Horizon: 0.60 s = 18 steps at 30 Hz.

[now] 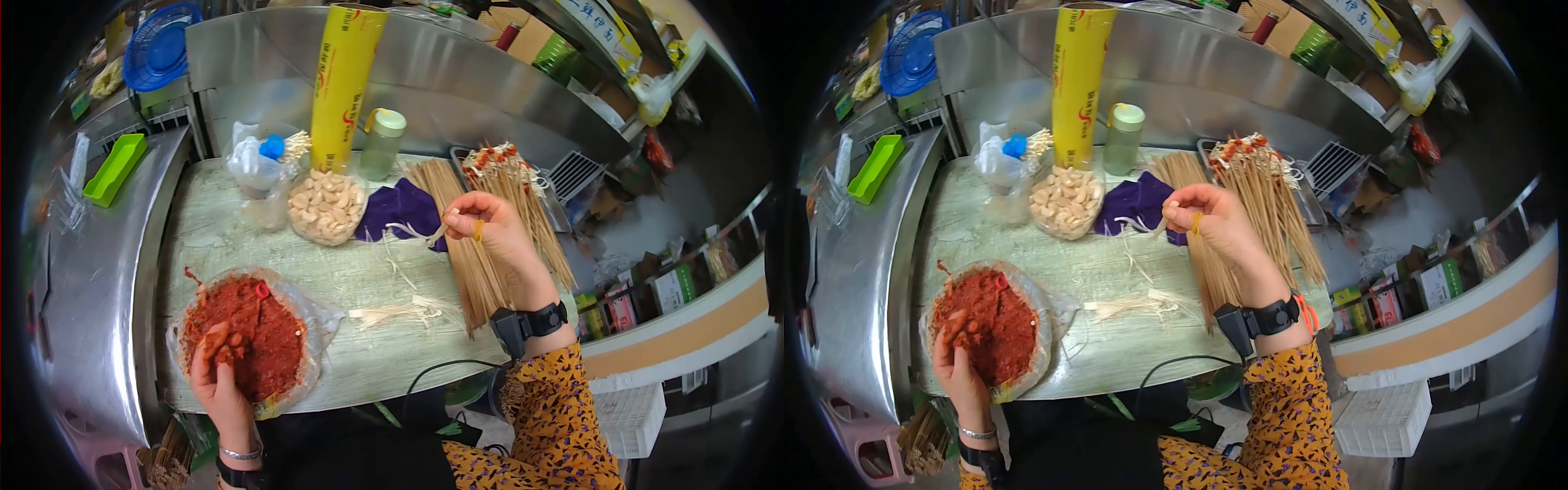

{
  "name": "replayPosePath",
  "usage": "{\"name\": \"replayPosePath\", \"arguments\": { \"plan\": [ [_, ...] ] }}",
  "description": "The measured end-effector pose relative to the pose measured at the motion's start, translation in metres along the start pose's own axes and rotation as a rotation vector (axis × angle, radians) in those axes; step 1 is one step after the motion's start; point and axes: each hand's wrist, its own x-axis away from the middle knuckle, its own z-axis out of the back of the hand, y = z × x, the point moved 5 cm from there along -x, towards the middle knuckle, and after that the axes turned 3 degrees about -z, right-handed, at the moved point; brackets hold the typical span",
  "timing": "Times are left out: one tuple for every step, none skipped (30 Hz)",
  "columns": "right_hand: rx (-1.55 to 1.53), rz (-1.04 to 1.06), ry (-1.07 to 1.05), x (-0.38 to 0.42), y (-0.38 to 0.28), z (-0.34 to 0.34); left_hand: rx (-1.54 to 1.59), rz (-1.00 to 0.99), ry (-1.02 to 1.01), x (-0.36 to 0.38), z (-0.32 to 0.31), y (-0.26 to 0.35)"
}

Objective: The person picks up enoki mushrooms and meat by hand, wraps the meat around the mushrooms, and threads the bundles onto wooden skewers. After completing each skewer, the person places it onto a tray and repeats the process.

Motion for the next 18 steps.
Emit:
{"name": "replayPosePath", "arguments": {
  "plan": [
    [0.030, 0.015, 0.008, 0.003, -0.002, 0.005, -0.016, -0.017, -0.002, 0.000, 0.001, -0.001],
    [0.057, 0.029, 0.015, 0.006, -0.002, 0.009, -0.036, -0.035, -0.003, -0.001, 0.001, -0.002],
    [0.058, 0.027, 0.023, 0.007, 0.000, 0.012, -0.033, -0.032, -0.011, 0.000, 0.001, -0.002],
    [0.094, 0.054, 0.033, 0.008, 0.001, 0.014, -0.027, -0.028, -0.015, 0.000, 0.002, -0.003],
    [0.131, 0.081, 0.041, 0.008, 0.003, 0.015, -0.021, -0.025, -0.016, 0.000, 0.002, -0.003],
    [0.131, 0.081, 0.043, 0.008, 0.005, 0.015, -0.021, -0.025, -0.018, 0.000, 0.001, -0.002],
    [0.553, 0.273, 0.010, 0.010, -0.001, 0.007, -0.013, -0.020, -0.017, 0.000, 0.001, -0.002],
    [0.976, 0.465, -0.025, 0.014, -0.001, -0.005, -0.005, -0.015, -0.016, 0.001, 0.001, -0.002],
    [1.137, 0.696, -0.036, 0.017, 0.006, -0.015, -0.006, -0.016, -0.017, 0.001, 0.001, -0.003],
    [1.137, 0.696, -0.034, 0.015, 0.018, -0.018, -0.009, -0.016, -0.013, 0.000, 0.001, -0.003],
    [1.264, 0.735, -0.167, 0.016, 0.034, -0.028, -0.012, -0.015, -0.008, 0.000, 0.002, -0.003],
    [1.390, 0.771, -0.305, 0.018, 0.051, -0.036, -0.012, -0.017, -0.008, 0.000, 0.002, -0.004],
    [1.390, 0.774, -0.303, 0.017, 0.064, -0.039, -0.015, -0.019, -0.012, 0.000, 0.002, -0.004],
    [1.406, 0.779, -0.395, 0.018, 0.075, -0.045, -0.018, -0.021, -0.015, 0.000, 0.002, -0.004],
    [1.420, 0.783, -0.487, 0.018, 0.084, -0.050, -0.020, -0.024, -0.013, 0.000, 0.001, -0.003],
    [1.418, 0.788, -0.487, 0.016, 0.089, -0.049, -0.020, -0.029, -0.012, 0.000, 0.000, -0.002],
    [1.418, 0.781, -0.534, 0.016, 0.091, -0.052, -0.021, -0.033, -0.011, 0.000, 0.000, -0.001],
    [1.419, 0.774, -0.581, 0.015, 0.094, -0.055, -0.024, -0.036, -0.009, 0.000, 0.000, 0.000]
  ]
}}
